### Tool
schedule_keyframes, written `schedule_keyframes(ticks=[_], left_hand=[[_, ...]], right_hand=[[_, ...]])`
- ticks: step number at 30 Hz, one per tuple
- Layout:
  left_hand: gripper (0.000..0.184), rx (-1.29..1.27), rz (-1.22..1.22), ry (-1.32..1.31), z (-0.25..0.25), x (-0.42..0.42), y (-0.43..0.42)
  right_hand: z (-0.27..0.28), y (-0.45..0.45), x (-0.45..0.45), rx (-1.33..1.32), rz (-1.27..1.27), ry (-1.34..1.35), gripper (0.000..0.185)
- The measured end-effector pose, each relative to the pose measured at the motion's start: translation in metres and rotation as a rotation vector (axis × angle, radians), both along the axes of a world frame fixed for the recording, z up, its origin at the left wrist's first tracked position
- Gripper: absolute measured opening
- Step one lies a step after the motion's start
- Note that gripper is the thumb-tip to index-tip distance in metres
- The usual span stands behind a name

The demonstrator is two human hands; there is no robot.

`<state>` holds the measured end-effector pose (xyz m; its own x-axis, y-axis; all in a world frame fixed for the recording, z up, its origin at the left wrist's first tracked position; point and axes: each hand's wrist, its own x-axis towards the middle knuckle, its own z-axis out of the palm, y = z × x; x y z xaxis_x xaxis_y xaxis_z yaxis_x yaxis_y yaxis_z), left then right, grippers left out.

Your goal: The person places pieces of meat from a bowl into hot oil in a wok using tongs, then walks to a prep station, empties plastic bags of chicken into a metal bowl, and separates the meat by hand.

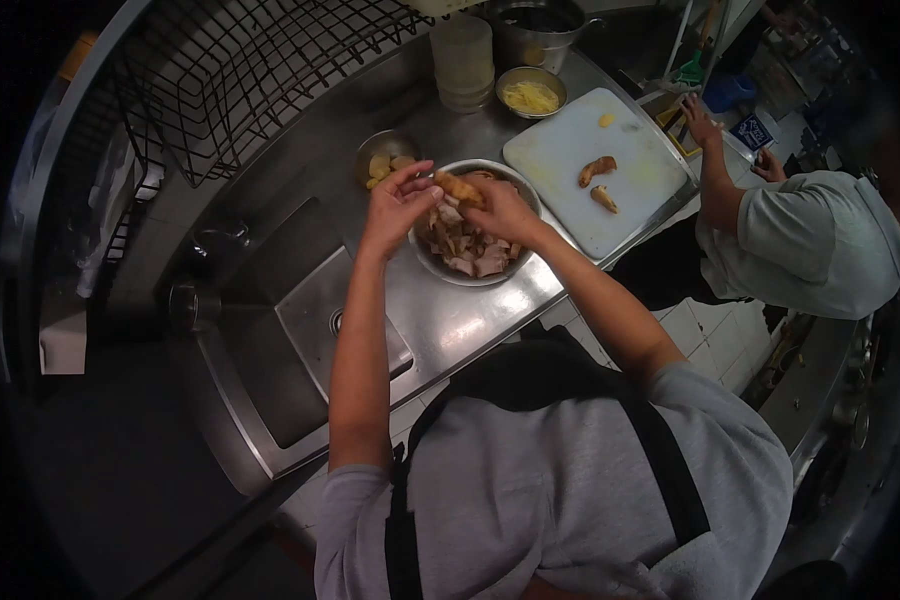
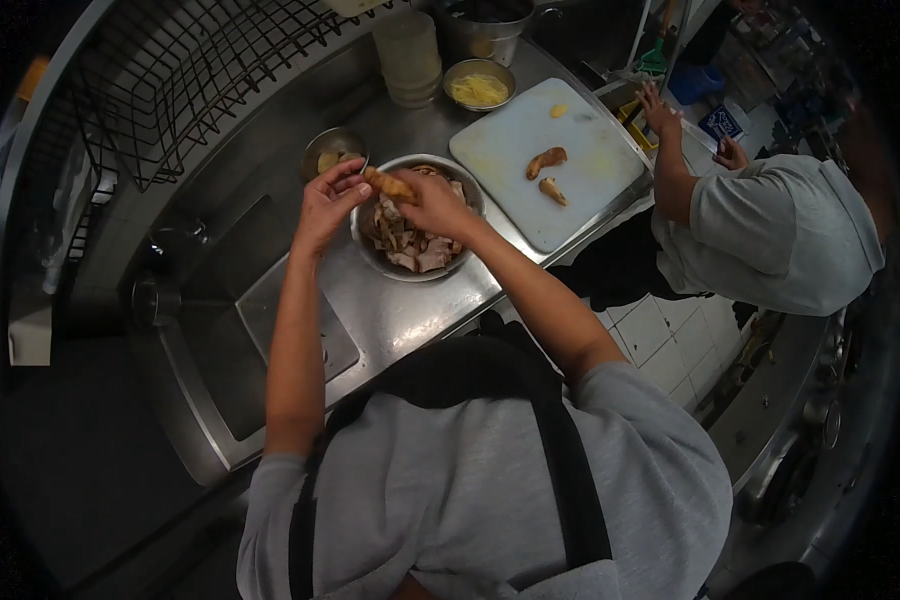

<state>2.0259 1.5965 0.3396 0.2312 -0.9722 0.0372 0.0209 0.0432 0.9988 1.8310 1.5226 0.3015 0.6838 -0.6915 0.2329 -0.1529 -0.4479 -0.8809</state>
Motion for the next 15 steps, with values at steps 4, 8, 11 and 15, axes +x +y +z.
schedule_keyframes(ticks=[4, 8, 11, 15], left_hand=[[0.041, 0.117, 0.001, -0.209, -0.063, 0.018, -0.014], [0.051, 0.193, -0.024, -0.71, -0.101, 0.001, -0.026], [0.055, 0.299, 0.011, -0.873, -0.135, -0.028, -0.035], [0.061, 0.453, 0.056, -0.905, -0.104, -0.043, -0.038]], right_hand=[[-0.006, -0.047, -0.064, -0.058, -0.398, 0.127, 0.043], [-0.043, -0.102, -0.158, -0.393, -0.759, 0.319, 0.046], [-0.056, -0.106, -0.187, -0.086, -0.699, 0.838, 0.05], [-0.048, -0.084, -0.162, -0.309, -0.69, 0.702, 0.042]])
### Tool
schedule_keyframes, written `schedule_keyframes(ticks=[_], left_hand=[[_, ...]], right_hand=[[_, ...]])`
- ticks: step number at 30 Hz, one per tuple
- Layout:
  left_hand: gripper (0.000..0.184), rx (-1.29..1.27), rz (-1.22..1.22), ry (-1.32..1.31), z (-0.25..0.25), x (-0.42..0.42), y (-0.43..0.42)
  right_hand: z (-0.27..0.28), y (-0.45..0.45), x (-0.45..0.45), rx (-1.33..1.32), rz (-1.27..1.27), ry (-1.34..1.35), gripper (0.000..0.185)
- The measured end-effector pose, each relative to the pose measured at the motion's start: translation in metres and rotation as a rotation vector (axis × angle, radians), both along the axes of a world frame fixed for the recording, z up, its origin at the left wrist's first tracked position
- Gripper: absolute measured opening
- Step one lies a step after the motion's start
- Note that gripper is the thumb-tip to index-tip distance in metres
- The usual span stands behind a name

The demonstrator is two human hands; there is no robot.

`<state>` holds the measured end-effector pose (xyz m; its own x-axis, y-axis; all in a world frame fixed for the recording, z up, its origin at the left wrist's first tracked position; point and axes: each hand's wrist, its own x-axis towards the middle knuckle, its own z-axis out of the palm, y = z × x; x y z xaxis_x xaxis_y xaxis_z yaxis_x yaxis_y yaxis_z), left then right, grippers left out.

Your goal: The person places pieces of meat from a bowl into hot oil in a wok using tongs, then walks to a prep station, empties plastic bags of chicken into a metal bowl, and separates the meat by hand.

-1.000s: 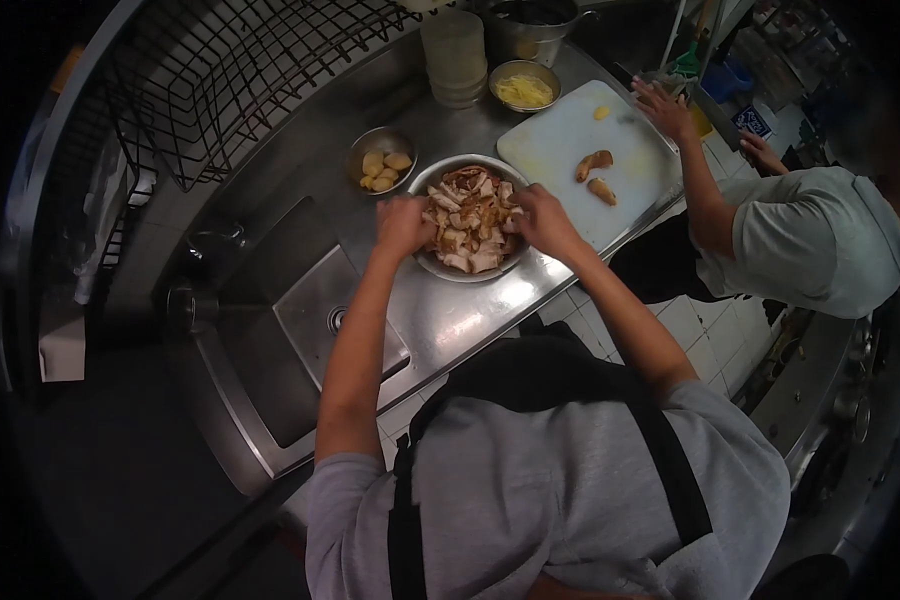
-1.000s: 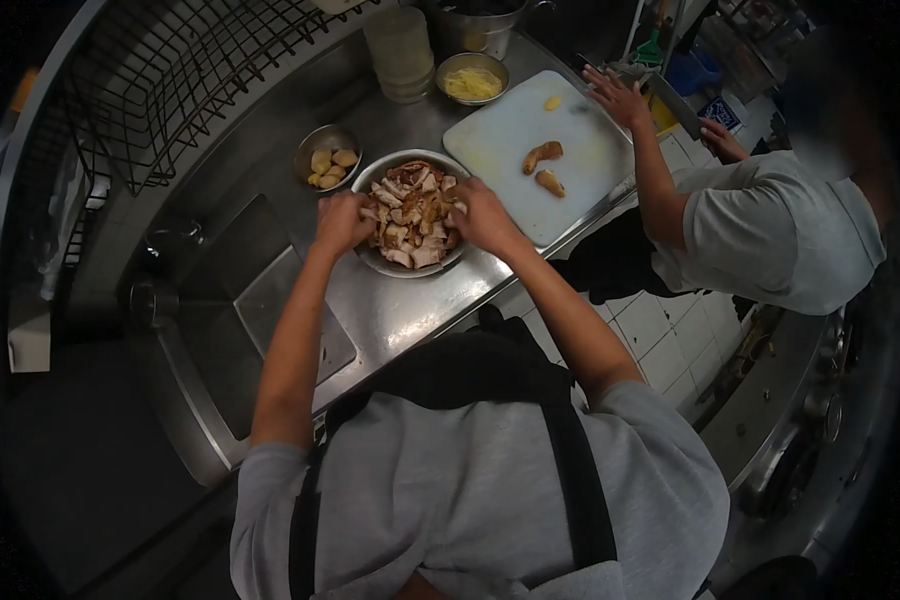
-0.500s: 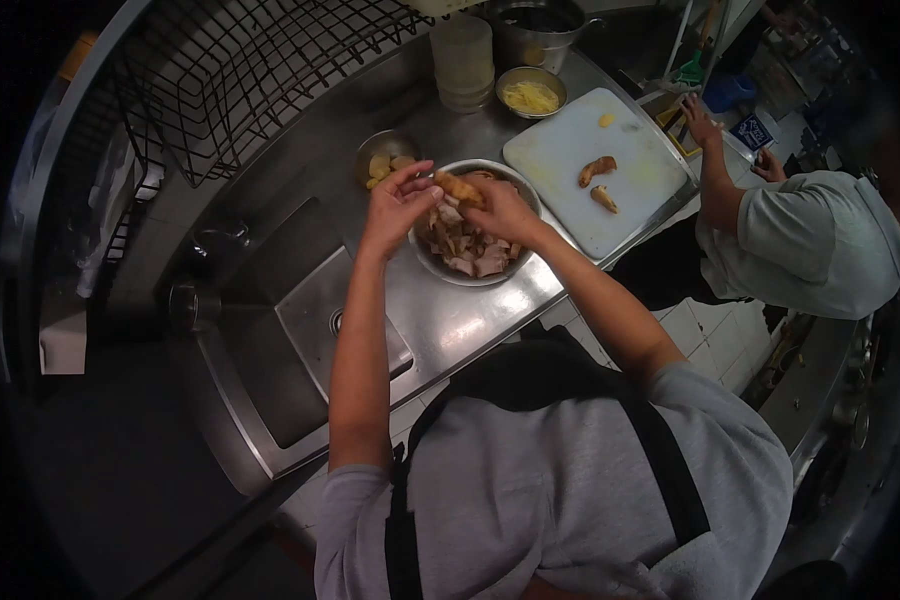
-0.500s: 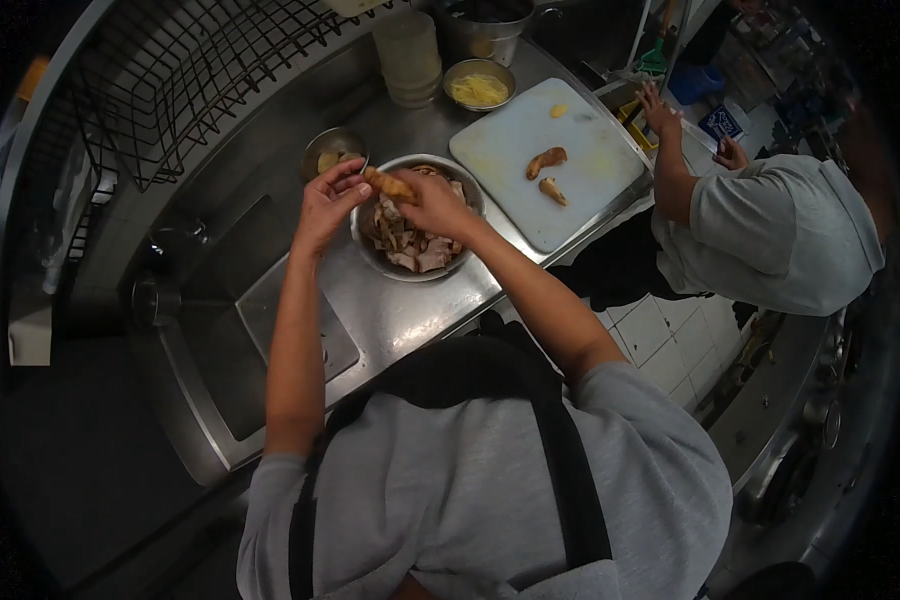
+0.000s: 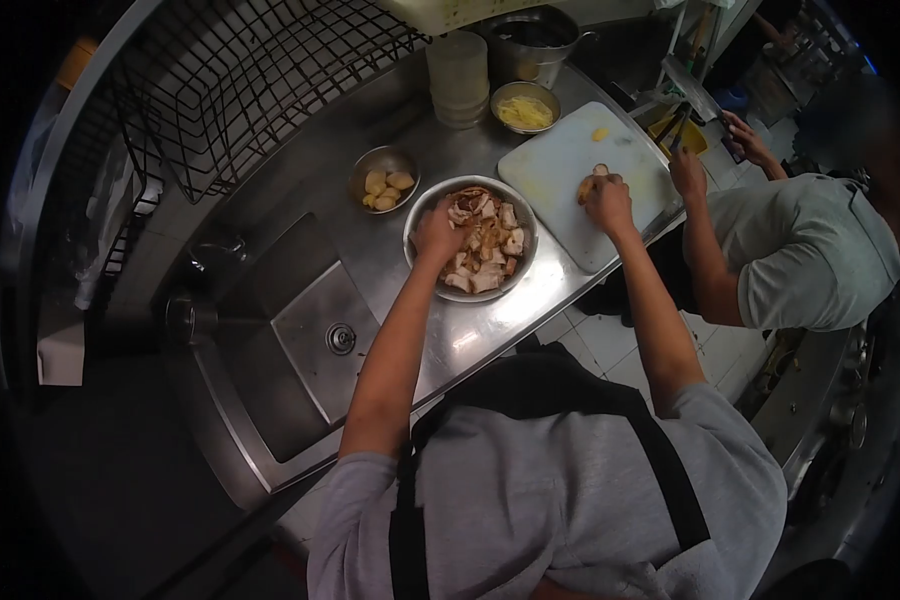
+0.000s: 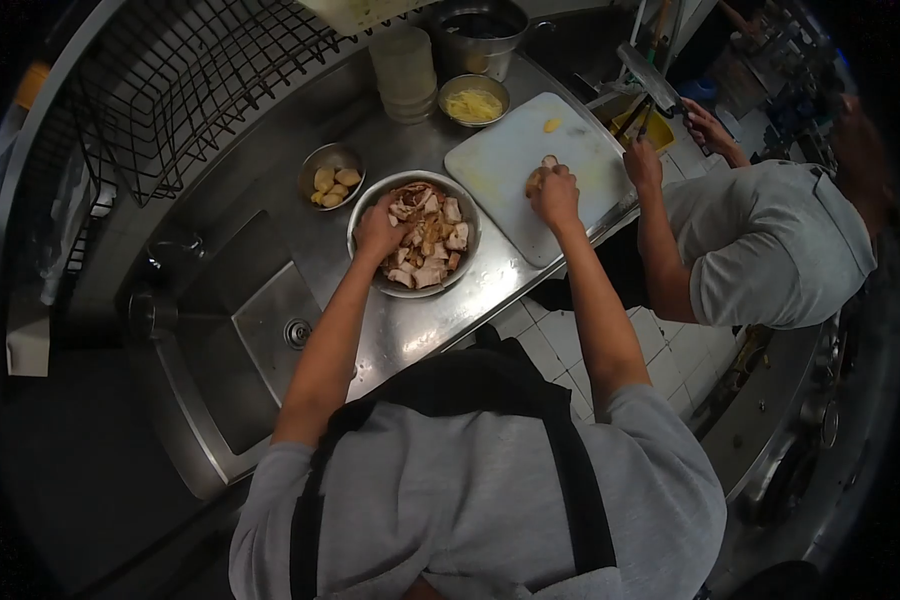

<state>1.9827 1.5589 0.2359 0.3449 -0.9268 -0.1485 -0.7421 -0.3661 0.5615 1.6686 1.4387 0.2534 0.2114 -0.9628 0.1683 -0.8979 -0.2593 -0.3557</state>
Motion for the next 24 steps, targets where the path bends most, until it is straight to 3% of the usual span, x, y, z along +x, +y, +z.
schedule_keyframes(ticks=[1, 4, 7, 9, 12, 14, 16, 23, 24], left_hand=[[0.056, -0.046, 0.002, -0.003, 0.011, 0.0, 0.003], [0.052, -0.264, -0.067, 0.112, -0.023, 0.03, -0.001], [0.046, -0.301, -0.037, 0.132, 0.008, 0.042, 0.01], [0.047, -0.291, -0.022, 0.301, 0.002, 0.058, 0.014], [0.043, -0.186, -0.108, 0.397, 0.042, 0.055, 0.034], [0.043, -0.18, -0.121, 0.403, 0.019, 0.069, 0.039], [0.043, -0.174, -0.133, 0.413, 0.011, 0.077, 0.048], [0.037, -0.196, 0.112, 0.729, 0.002, 0.074, 0.078], [0.037, -0.214, 0.144, 0.779, 0.0, 0.074, 0.079]], right_hand=[[-0.011, 0.0, 0.006, -0.164, 0.099, -0.109, 0.038], [0.007, 0.02, 0.066, 0.016, 0.3, -0.242, 0.031], [0.01, 0.026, 0.128, 0.21, 0.538, -0.208, 0.033], [-0.014, 0.021, 0.164, 0.224, 0.529, -0.118, 0.034], [-0.028, 0.03, 0.193, 0.184, 0.48, 0.061, 0.036], [-0.025, 0.033, 0.202, 0.125, 0.444, 0.146, 0.036], [-0.013, 0.034, 0.204, 0.239, 0.495, 0.285, 0.044], [-0.037, 0.009, 0.21, 0.366, 0.598, 0.362, 0.048], [-0.031, 0.01, 0.205, 0.323, 0.595, 0.26, 0.048]])
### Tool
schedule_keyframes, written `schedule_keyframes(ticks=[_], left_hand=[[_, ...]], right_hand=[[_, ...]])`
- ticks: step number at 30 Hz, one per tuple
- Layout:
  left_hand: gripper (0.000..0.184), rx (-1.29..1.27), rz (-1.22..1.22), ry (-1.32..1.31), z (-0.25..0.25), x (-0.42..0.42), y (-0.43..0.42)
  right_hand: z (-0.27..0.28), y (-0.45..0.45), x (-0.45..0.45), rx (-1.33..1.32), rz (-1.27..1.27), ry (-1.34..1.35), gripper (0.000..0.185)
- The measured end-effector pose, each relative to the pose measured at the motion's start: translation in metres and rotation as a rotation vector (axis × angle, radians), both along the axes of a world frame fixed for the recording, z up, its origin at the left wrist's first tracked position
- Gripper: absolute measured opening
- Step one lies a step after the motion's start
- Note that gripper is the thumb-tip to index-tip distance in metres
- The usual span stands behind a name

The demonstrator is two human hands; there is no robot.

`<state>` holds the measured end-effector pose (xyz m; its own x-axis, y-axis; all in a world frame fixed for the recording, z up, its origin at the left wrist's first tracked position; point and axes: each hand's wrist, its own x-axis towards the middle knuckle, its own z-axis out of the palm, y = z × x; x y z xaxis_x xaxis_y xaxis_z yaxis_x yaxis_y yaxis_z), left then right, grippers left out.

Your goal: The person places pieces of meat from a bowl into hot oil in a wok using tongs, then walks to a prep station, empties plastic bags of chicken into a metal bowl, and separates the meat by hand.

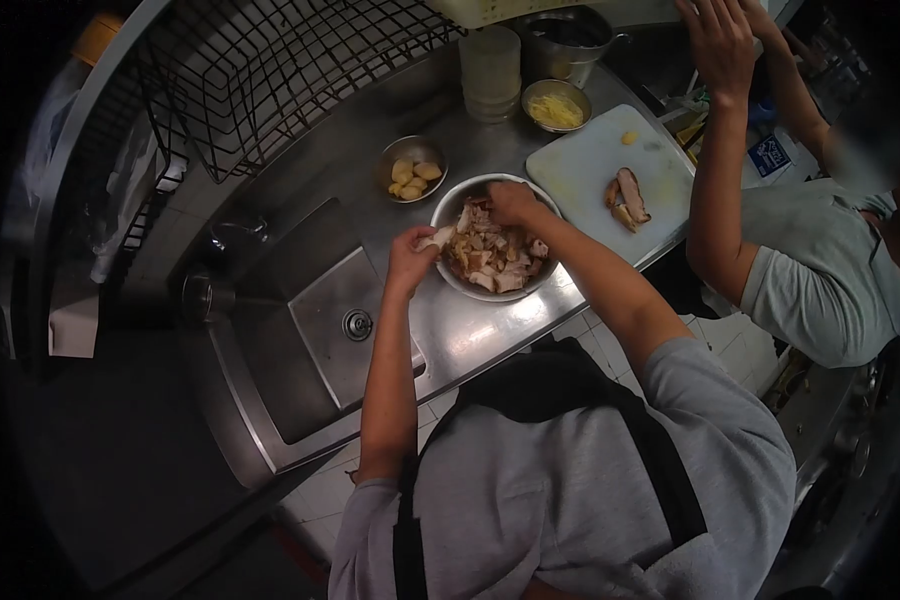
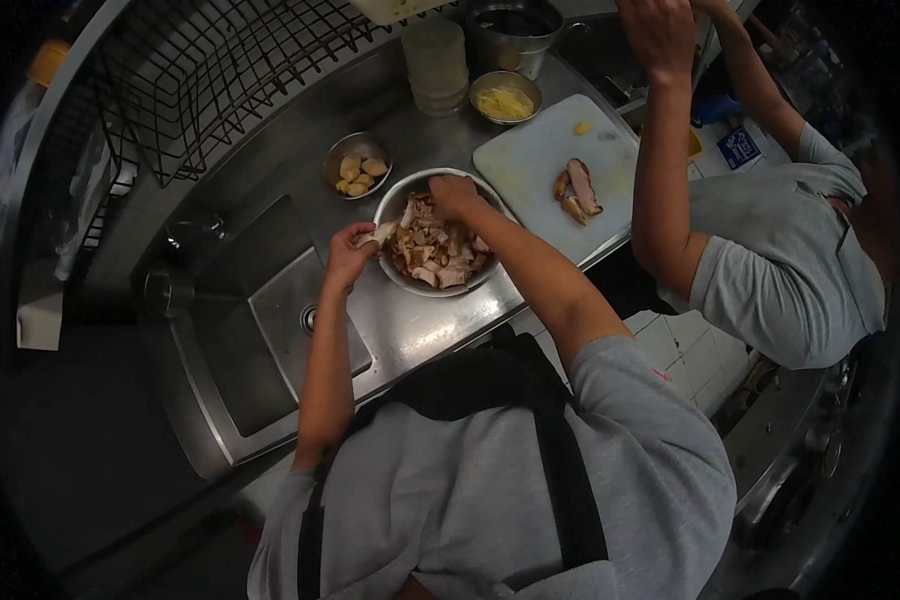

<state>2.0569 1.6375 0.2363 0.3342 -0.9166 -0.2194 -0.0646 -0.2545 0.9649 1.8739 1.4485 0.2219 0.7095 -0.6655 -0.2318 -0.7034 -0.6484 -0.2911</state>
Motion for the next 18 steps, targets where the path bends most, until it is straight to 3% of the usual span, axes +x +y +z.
schedule_keyframes(ticks=[2, 4, 5, 7, 11, 13, 14, 16, 18], left_hand=[[0.038, -0.014, 0.026, 0.021, -0.001, -0.002, 0.0], [0.039, -0.024, 0.053, 0.05, 0.001, -0.008, 0.001], [0.039, -0.032, 0.078, 0.102, 0.004, -0.011, -0.001], [0.039, -0.043, 0.091, 0.153, 0.012, -0.019, -0.006], [0.041, -0.168, 0.174, 0.197, 0.031, -0.047, -0.023], [0.043, -0.218, 0.176, 0.159, 0.033, -0.068, -0.029], [0.043, -0.257, 0.059, 0.152, 0.032, -0.079, -0.031], [0.044, -0.295, -0.059, 0.146, 0.028, -0.091, -0.032], [0.047, -0.27, -0.229, 0.181, 0.025, -0.099, -0.032]], right_hand=[[0.015, -0.004, -0.009, -0.014, -0.015, -0.101, 0.047], [0.035, -0.011, -0.019, 0.457, -0.096, -0.446, 0.051], [0.041, -0.011, -0.024, 0.456, -0.098, -0.441, 0.051], [0.053, -0.007, -0.034, 0.929, -0.142, -0.736, 0.055], [0.055, 0.014, -0.043, 0.804, -0.086, -0.706, 0.05], [0.03, 0.021, -0.042, 1.085, -0.26, -0.794, 0.044], [0.032, 0.027, -0.042, 1.083, -0.261, -0.797, 0.044], [0.04, 0.045, -0.045, 1.455, -0.466, -1.092, 0.04], [0.035, 0.053, -0.052, 1.444, -0.533, -1.148, 0.039]])
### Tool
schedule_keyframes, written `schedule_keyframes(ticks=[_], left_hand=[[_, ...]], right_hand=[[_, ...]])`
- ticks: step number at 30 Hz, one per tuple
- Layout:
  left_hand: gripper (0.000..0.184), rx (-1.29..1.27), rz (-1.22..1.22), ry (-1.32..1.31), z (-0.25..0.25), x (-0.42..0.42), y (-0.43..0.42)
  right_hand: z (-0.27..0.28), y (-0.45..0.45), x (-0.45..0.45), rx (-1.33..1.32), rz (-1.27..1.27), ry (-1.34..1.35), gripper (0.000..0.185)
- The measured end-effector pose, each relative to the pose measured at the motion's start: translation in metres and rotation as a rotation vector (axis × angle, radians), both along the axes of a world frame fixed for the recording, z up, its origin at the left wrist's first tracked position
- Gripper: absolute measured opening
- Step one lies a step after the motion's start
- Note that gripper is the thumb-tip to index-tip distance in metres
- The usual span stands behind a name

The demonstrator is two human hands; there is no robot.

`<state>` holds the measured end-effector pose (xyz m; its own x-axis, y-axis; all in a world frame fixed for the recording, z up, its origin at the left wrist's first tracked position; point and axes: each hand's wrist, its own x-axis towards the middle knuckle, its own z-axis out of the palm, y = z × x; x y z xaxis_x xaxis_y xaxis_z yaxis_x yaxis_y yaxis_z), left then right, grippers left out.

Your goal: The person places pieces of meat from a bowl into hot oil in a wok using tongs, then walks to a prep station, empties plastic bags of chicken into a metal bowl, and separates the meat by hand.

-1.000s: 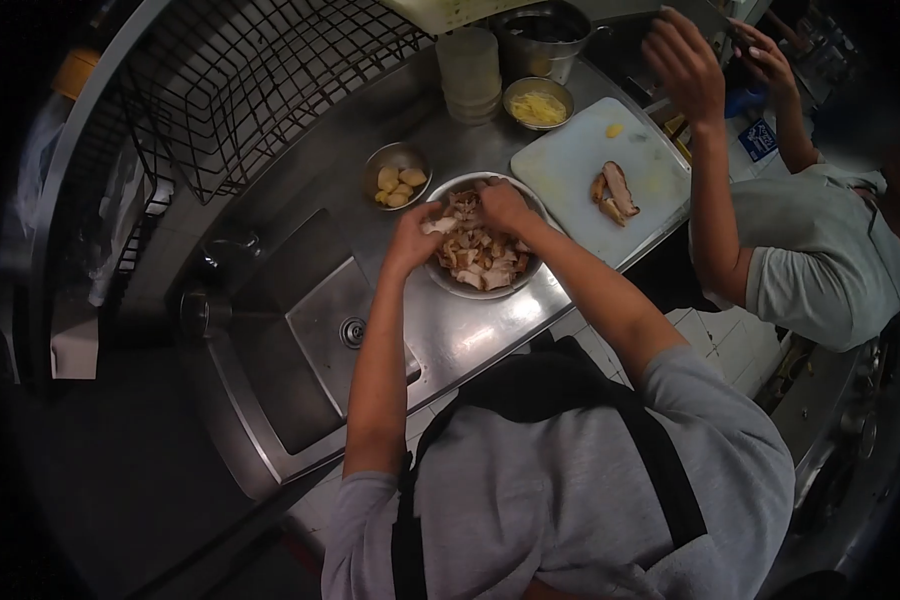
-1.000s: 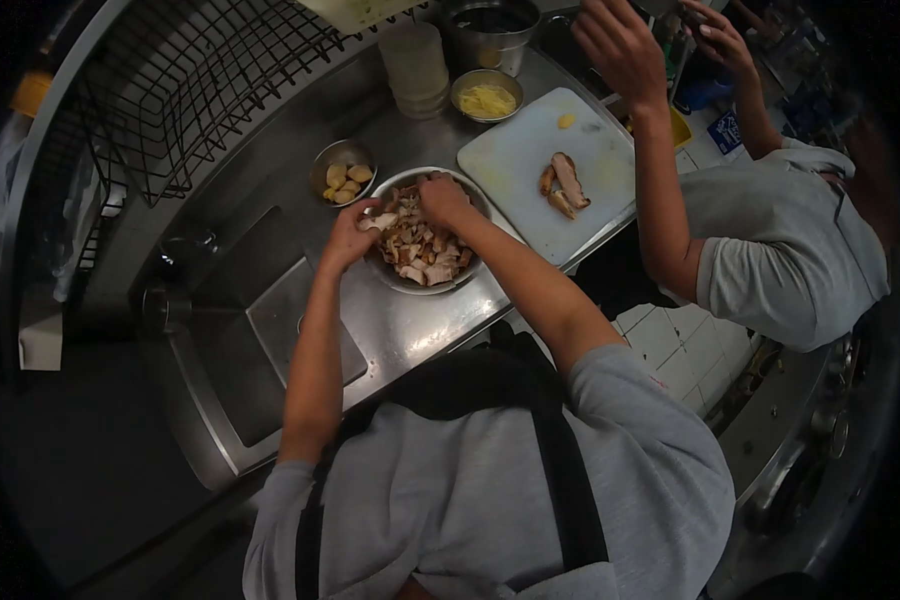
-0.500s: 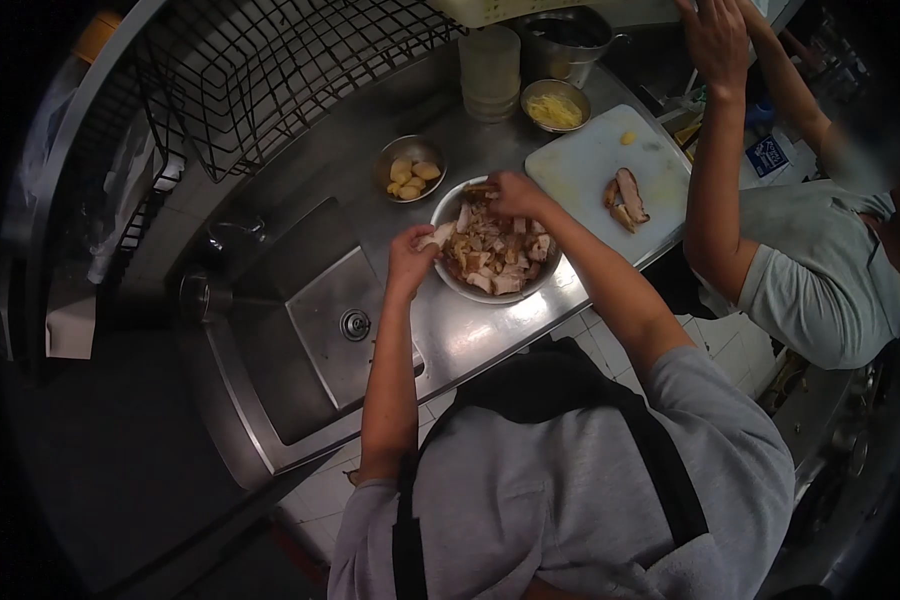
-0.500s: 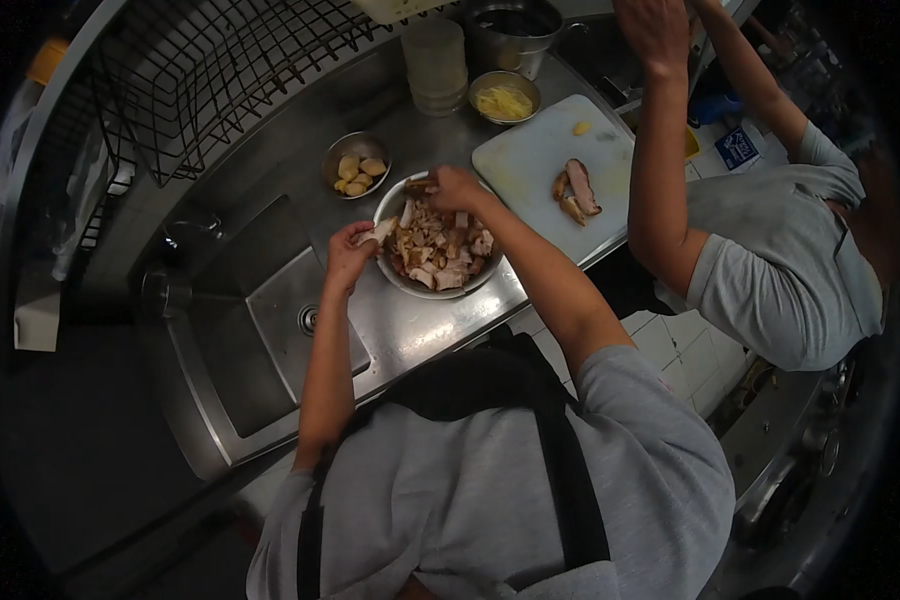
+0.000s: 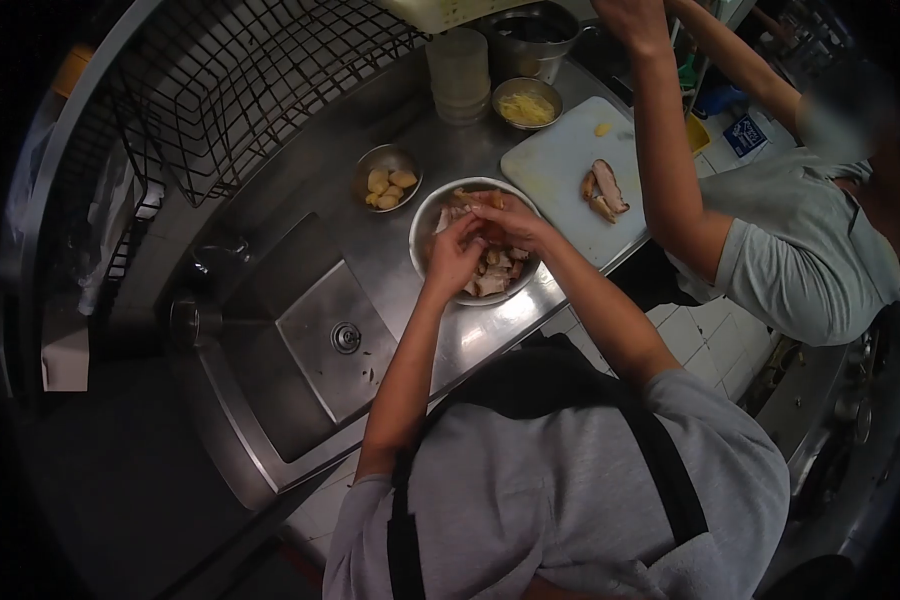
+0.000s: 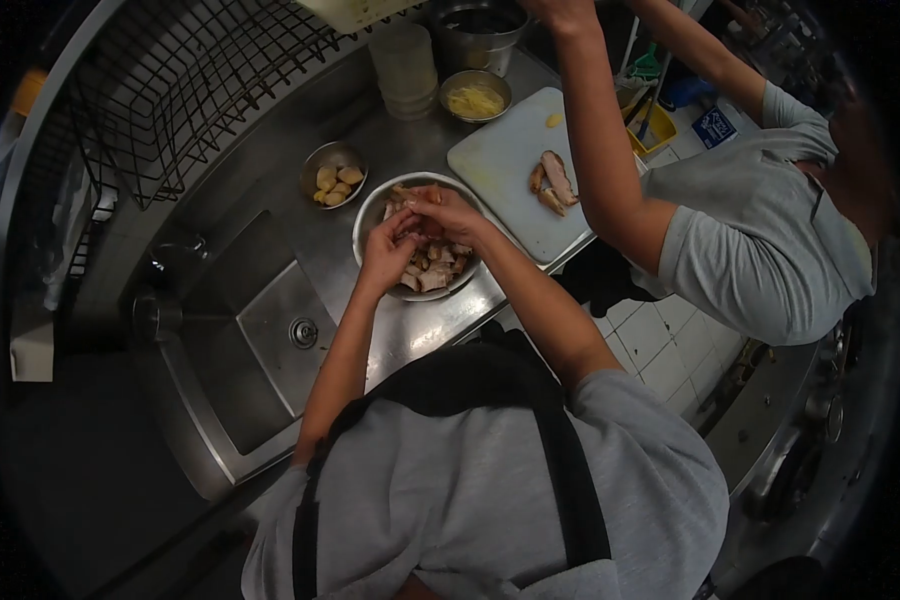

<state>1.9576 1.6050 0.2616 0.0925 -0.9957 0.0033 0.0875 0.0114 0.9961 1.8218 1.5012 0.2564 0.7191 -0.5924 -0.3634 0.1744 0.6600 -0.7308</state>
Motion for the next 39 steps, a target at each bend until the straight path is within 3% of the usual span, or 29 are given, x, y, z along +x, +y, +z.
schedule_keyframes(ticks=[5, 7, 9, 11, 12, 15, 16, 18, 20, 22, 23, 25, 26, 28, 31, 35, 37, 39], left_hand=[[0.037, 0.053, 0.157, -0.172, -0.017, 0.028, 0.019], [0.029, 0.074, 0.345, -0.313, -0.031, 0.049, 0.038], [0.03, 0.104, 0.446, -0.305, -0.063, 0.068, 0.057], [0.031, 0.129, 0.543, -0.295, -0.072, 0.073, 0.072], [0.036, 0.255, 0.507, -0.195, -0.071, 0.069, 0.079], [0.044, 0.405, 0.39, -0.046, -0.06, 0.046, 0.087], [0.048, 0.431, 0.312, -0.002, -0.056, 0.039, 0.089], [0.049, 0.447, 0.313, 0.015, -0.065, 0.037, 0.089], [0.05, 0.464, 0.309, 0.032, -0.072, 0.029, 0.088], [0.05, 0.06, 0.693, -0.821, -0.071, 0.021, 0.082], [0.05, 0.06, 0.693, -0.822, -0.06, 0.022, 0.077], [0.052, 0.028, 0.418, -1.048, -0.023, 0.023, 0.066], [0.052, 0.027, 0.419, -1.046, -0.017, 0.019, 0.061], [0.048, -0.017, 0.047, -1.298, -0.01, 0.011, 0.049], [0.044, -0.002, -0.018, -1.403, -0.03, 0.018, 0.031], [0.037, 0.016, -0.005, -1.341, -0.033, 0.038, 0.011], [0.03, 0.101, 0.108, -0.967, -0.04, 0.052, 0.005], [0.029, 0.112, 0.172, -0.862, -0.037, 0.068, -0.005]], right_hand=[[-0.005, -0.014, -0.037, -0.048, -0.044, 0.079, 0.038], [0.022, -0.027, -0.066, -0.459, -0.165, 0.44, 0.04], [-0.002, -0.063, -0.1, -0.959, -0.391, 0.609, 0.043], [-0.003, -0.084, -0.136, -1.41, -0.598, 1.044, 0.048], [-0.007, -0.088, -0.149, -1.411, -0.593, 1.042, 0.048], [-0.002, -0.087, -0.159, -1.143, -0.037, 1.511, 0.058], [-0.003, -0.082, -0.153, -1.141, -0.029, 1.509, 0.058], [-0.001, -0.071, -0.139, -1.457, -0.322, 1.502, 0.056], [0.012, -0.038, -0.113, -1.524, -0.208, 1.153, 0.049], [0.02, 0.007, -0.076, -1.442, 0.223, 0.903, 0.041], [0.031, 0.033, -0.058, -1.405, 0.4, 0.74, 0.038], [-0.002, 0.069, -0.036, -1.463, 0.581, 0.742, 0.043], [-0.009, 0.078, -0.027, -1.464, 0.583, 0.744, 0.043], [-0.018, 0.089, -0.014, -1.586, 0.747, 0.94, 0.05], [-0.008, 0.081, -0.017, -1.511, 0.742, 0.881, 0.057], [-0.006, 0.071, -0.02, -1.48, 0.829, 0.88, 0.06], [-0.002, 0.078, -0.018, -1.474, 0.837, 0.922, 0.059], [-0.005, 0.083, -0.016, -1.46, 0.841, 0.967, 0.059]])
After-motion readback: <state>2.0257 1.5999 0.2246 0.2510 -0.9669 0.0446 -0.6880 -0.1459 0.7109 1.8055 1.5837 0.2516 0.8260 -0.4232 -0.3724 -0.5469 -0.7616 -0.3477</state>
